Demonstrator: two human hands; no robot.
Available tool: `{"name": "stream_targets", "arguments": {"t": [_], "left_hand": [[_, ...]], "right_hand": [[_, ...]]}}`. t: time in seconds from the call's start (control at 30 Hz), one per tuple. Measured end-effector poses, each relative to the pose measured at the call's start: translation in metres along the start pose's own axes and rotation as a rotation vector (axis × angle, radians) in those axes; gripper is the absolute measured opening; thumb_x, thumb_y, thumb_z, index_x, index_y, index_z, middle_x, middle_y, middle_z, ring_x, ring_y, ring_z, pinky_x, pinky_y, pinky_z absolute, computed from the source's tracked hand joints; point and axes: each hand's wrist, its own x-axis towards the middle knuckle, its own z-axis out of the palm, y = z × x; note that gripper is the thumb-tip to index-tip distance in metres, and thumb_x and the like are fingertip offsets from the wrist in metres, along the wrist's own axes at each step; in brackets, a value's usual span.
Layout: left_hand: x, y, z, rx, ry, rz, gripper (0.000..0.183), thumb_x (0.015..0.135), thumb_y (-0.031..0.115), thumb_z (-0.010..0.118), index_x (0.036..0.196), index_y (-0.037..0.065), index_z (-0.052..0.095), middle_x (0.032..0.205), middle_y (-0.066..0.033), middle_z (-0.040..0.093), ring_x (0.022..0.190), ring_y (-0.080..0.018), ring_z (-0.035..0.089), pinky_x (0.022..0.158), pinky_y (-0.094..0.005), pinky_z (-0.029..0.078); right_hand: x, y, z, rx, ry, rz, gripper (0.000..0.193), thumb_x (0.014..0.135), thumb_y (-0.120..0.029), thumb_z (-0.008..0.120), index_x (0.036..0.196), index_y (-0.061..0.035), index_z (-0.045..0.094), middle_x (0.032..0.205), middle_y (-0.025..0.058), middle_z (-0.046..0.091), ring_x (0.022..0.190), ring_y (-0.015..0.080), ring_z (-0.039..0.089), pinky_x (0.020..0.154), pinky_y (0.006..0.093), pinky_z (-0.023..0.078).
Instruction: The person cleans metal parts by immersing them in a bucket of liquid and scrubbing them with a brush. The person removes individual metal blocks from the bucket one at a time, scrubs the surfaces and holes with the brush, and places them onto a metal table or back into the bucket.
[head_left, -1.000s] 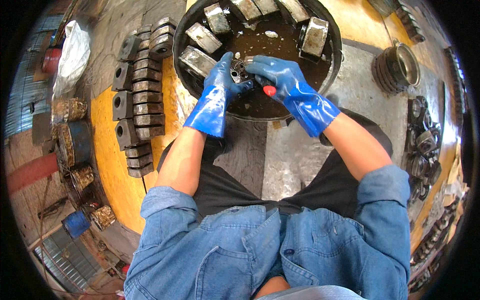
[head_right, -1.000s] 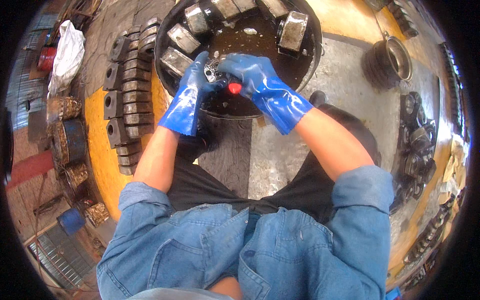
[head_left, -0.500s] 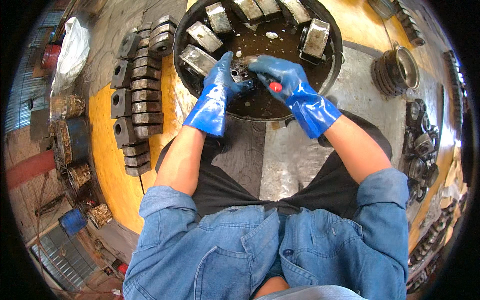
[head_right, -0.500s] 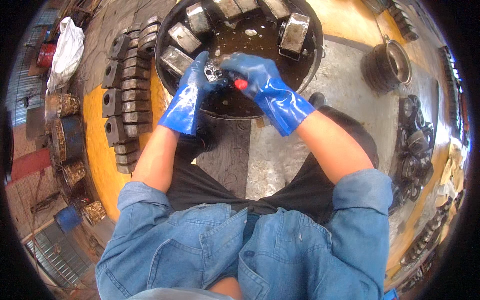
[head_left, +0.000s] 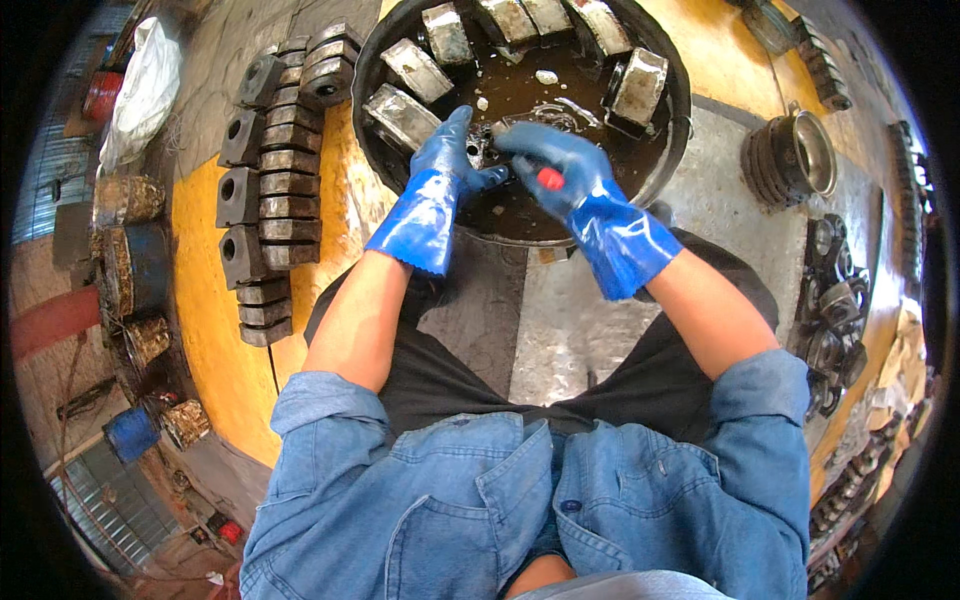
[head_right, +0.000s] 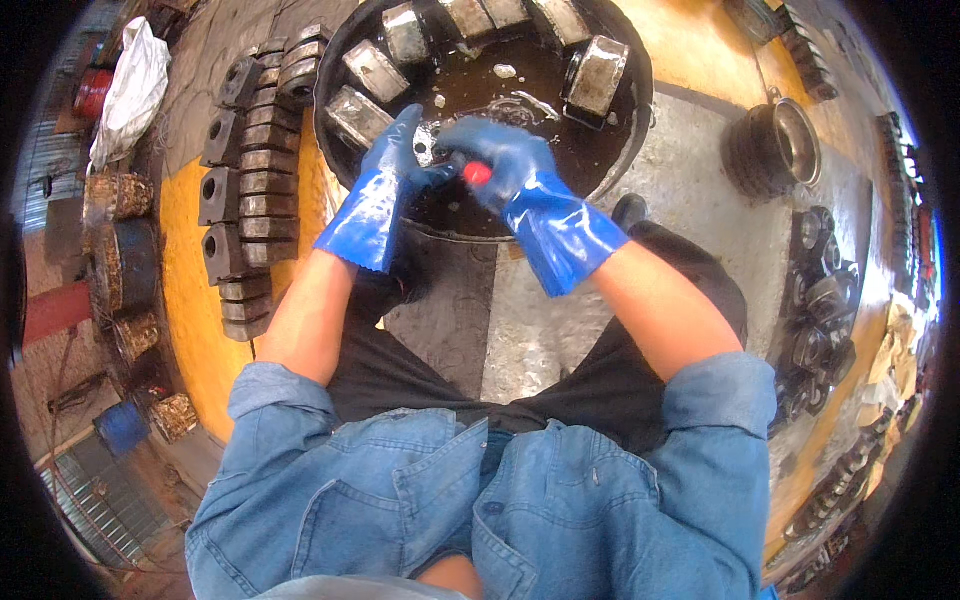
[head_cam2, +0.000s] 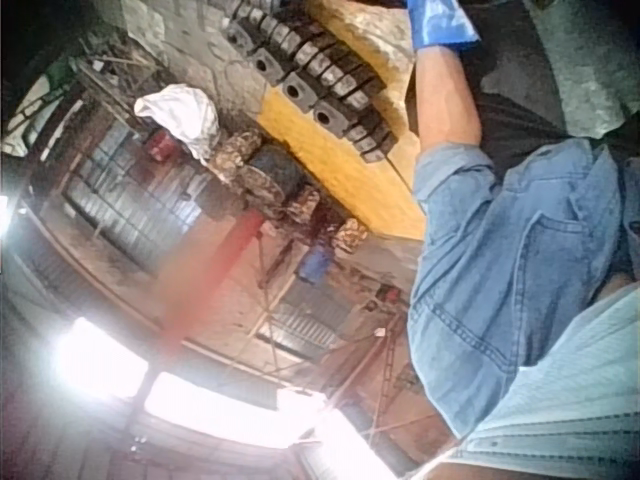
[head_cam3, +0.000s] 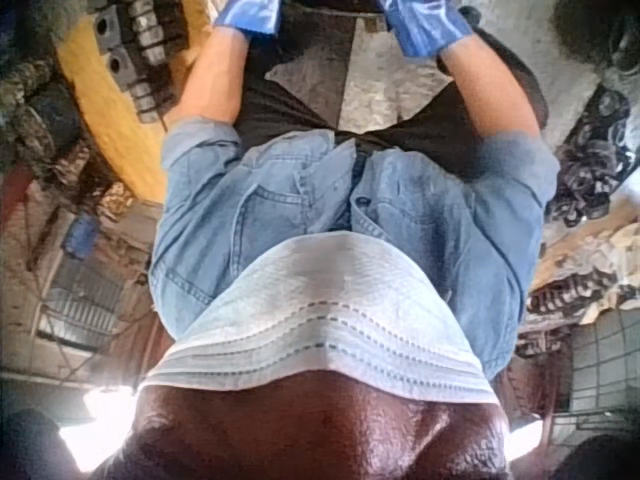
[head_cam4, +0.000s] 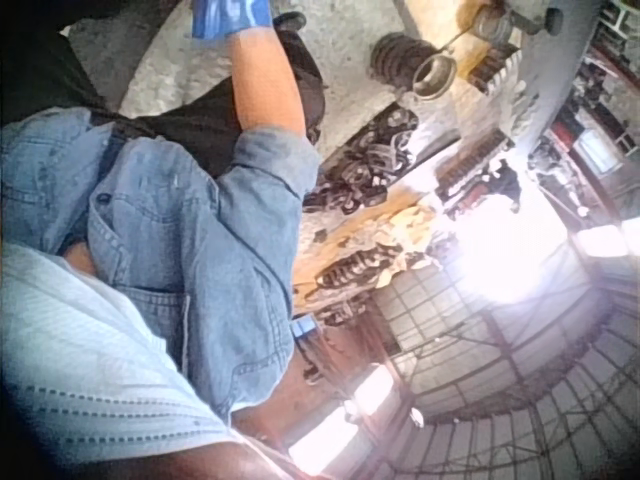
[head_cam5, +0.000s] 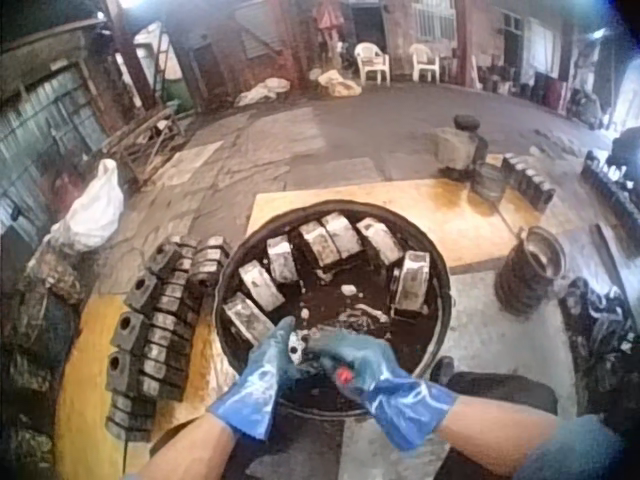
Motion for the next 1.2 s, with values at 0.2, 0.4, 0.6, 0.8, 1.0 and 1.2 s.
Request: {"name": "stream_targets", "arguments": {"t": [0.2,0.4,0.6,0.8,1.0,1.2], "left_hand": [[0.001,0.001,0.002,-0.020,0.024,-0.015,0.121,0.064,0.047,0.099,0.161,0.004,0.040,0.153,-0.0246,0.057,0.140,-0.0369,0.058,0.118,-0.0430,0.047],[0.000,0.010,0.000,-0.071,-0.003,-0.048,0.118,0.064,0.048,0.099,0.158,0.002,0.043,0.152,-0.0260,0.057,0.142,-0.0371,0.056,0.117,-0.0429,0.048],[0.002,-0.008,0.007,-0.069,0.018,0.023,0.120,0.064,0.047,0.100,0.159,0.002,0.042,0.153,-0.0259,0.056,0.141,-0.0386,0.057,0.118,-0.0436,0.047],[0.001,0.007,0.002,-0.065,0.023,-0.001,0.118,0.063,0.046,0.101,0.158,0.004,0.044,0.149,-0.0251,0.061,0.136,-0.0392,0.061,0.115,-0.0441,0.050],[0.000,-0.007,0.012,-0.088,0.087,0.008,0.111,0.064,0.042,0.099,0.156,0.006,0.047,0.143,-0.0238,0.065,0.132,-0.0405,0.063,0.113,-0.0448,0.051],[-0.014,-0.004,0.004,-0.073,0.152,0.012,0.106,0.065,0.031,0.101,0.154,0.005,0.049,0.146,-0.0238,0.062,0.136,-0.0408,0.059,0.116,-0.0444,0.048]], "right_hand": [[0.010,-0.009,-0.016,-0.243,-0.150,-0.179,0.044,0.081,-0.007,0.077,0.125,-0.0109,0.074,0.129,0.0204,0.073,0.122,0.0397,0.070,0.100,0.0456,0.060],[0.007,0.006,-0.011,-0.187,-0.161,-0.210,0.044,0.084,-0.006,0.075,0.128,-0.0120,0.074,0.133,0.0182,0.072,0.126,0.0397,0.068,0.104,0.0447,0.059],[0.014,0.001,-0.013,-0.166,-0.115,-0.231,0.051,0.076,-0.010,0.082,0.126,-0.0186,0.072,0.125,0.0102,0.074,0.113,0.0359,0.072,0.095,0.0443,0.060],[0.006,0.012,-0.009,-0.107,-0.023,-0.050,0.034,0.088,-0.010,0.077,0.122,-0.0174,0.077,0.124,0.0118,0.076,0.118,0.0318,0.072,0.099,0.0405,0.060],[-0.005,0.054,-0.018,-0.200,0.069,0.283,0.028,0.097,-0.008,0.067,0.121,-0.0166,0.078,0.119,0.0119,0.078,0.107,0.0283,0.076,0.097,0.0359,0.060],[0.048,0.070,-0.035,0.387,0.177,0.738,0.031,0.099,-0.015,0.074,0.128,-0.0062,0.076,0.118,0.0058,0.077,0.101,0.0158,0.072,0.094,0.0322,0.060]]}}
